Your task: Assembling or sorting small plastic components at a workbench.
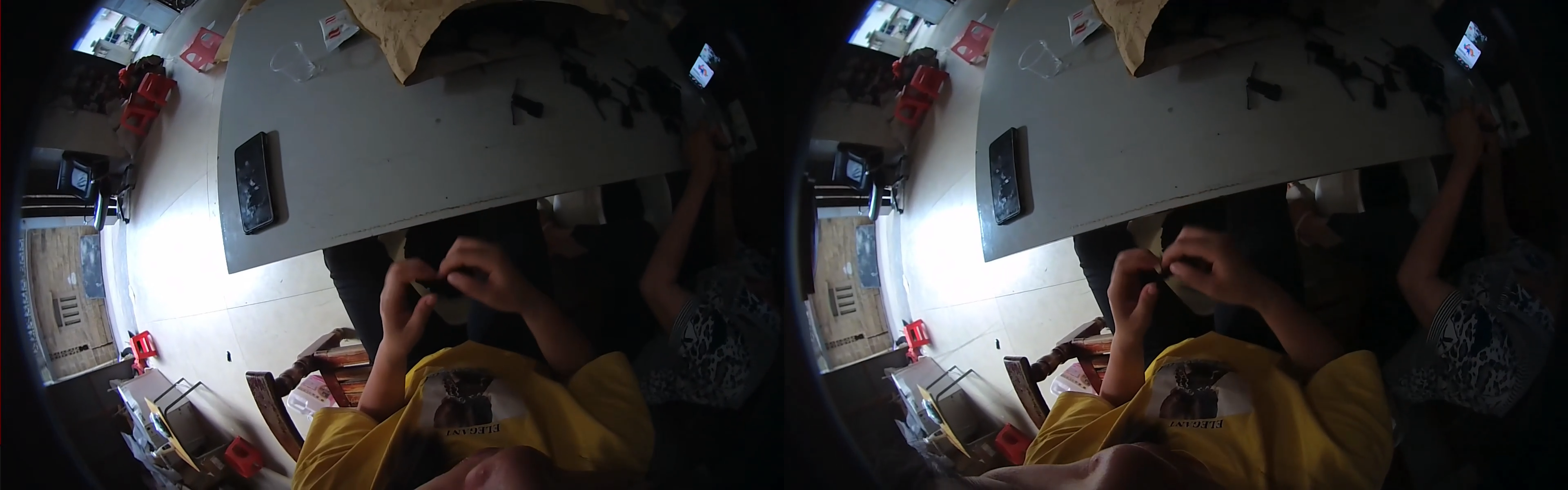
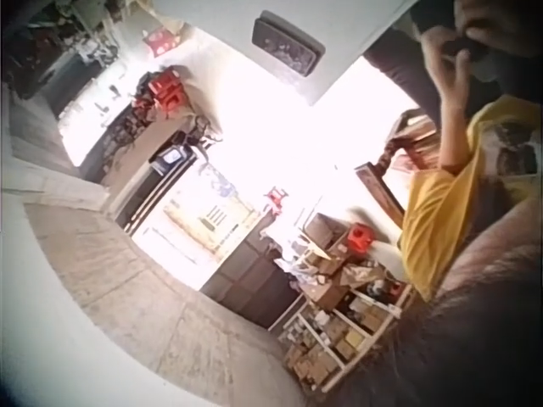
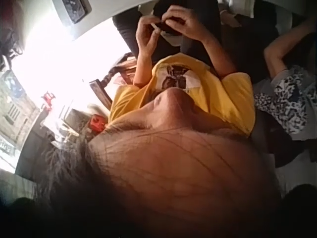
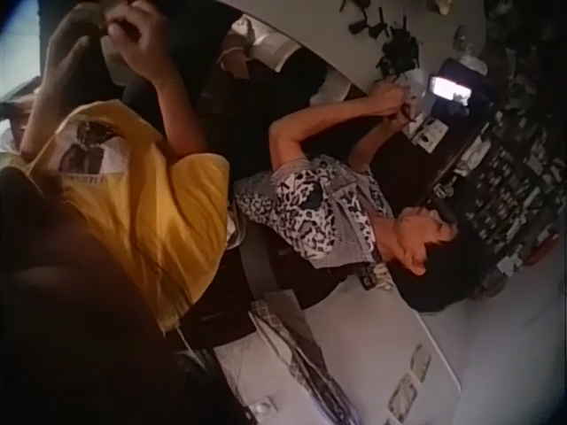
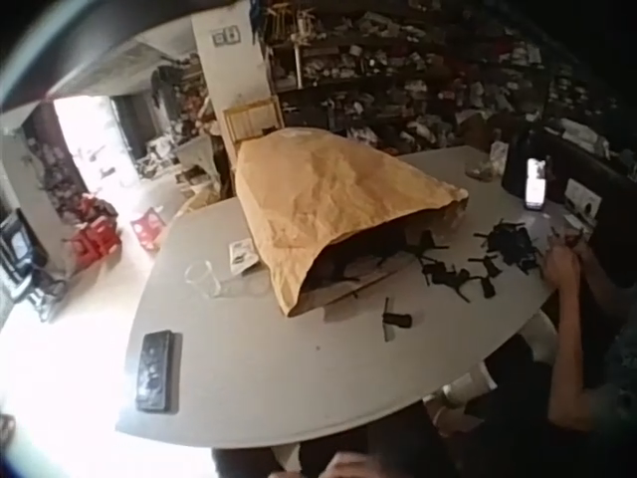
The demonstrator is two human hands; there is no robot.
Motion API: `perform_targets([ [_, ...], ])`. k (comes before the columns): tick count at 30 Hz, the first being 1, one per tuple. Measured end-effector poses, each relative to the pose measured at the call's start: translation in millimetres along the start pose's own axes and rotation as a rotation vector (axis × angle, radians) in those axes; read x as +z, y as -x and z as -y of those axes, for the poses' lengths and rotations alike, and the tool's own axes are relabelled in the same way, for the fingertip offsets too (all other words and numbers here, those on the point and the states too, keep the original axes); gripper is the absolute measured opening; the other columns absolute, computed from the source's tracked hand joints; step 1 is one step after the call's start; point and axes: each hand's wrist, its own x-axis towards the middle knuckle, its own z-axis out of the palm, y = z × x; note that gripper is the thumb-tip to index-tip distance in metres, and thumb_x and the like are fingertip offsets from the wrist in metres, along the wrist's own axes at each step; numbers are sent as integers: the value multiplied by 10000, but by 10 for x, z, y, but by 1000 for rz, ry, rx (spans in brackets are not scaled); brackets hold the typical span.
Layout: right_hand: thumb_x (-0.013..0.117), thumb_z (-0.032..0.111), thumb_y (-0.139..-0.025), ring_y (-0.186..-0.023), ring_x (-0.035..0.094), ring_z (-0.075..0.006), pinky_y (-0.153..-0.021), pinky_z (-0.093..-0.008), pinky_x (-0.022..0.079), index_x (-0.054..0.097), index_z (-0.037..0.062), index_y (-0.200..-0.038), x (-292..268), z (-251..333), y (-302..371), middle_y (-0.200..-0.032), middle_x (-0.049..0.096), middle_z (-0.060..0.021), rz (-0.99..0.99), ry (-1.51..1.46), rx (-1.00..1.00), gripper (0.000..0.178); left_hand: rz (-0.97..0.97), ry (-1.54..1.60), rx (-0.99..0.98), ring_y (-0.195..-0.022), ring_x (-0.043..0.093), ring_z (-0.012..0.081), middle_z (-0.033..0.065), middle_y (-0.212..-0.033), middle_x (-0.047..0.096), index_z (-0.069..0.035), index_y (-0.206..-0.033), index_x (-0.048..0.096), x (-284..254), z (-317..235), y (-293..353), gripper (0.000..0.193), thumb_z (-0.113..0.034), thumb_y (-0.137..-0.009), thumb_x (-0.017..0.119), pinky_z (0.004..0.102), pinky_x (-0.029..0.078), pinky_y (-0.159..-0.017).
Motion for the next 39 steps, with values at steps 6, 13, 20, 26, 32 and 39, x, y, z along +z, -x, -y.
perform_targets([
  [6,624,109,-809,-717,483,-49,-614,-198,397,552,49,-895,257,75,265,-806,538,3,-20,-413,318,127,129,239,-213,-805,533,150,60,-842,551,-28,-796,499,-80,12,134,401,-294,-677,774,265,424,-736],
  [13,601,99,-842,-672,501,-54,-580,-210,406,531,46,-859,292,107,464,-739,520,0,17,-671,530,89,181,384,-475,-776,526,96,14,-818,531,-60,-811,482,-27,-56,212,329,-100,-675,779,205,420,-717],
  [20,577,94,-846,-640,512,-150,-556,-253,418,519,44,-853,379,79,515,-738,493,-62,-198,-107,137,77,128,367,-501,-821,543,105,21,-867,563,-26,-897,510,108,-90,214,222,-75,-773,687,221,426,-761],
  [26,565,19,-811,-663,537,-242,-551,-314,443,464,14,-861,589,92,561,-820,511,-118,-398,190,-17,112,26,493,-473,-824,512,107,39,-904,538,-15,-868,507,202,10,316,115,-16,-804,603,216,398,-772],
  [32,539,16,-822,-662,543,-255,-557,-319,438,458,21,-870,547,124,598,-799,518,-115,-364,242,20,94,-8,513,-441,-835,494,114,54,-895,522,-23,-828,502,280,58,368,100,21,-783,579,215,383,-786],
  [39,466,208,-930,-484,472,-96,-453,-220,379,483,63,-843,375,2,572,-616,486,-8,-348,-492,473,170,225,317,-376,-928,496,131,52,-1047,511,-28,-1072,492,140,-139,252,345,-106,-781,661,263,385,-831],
])
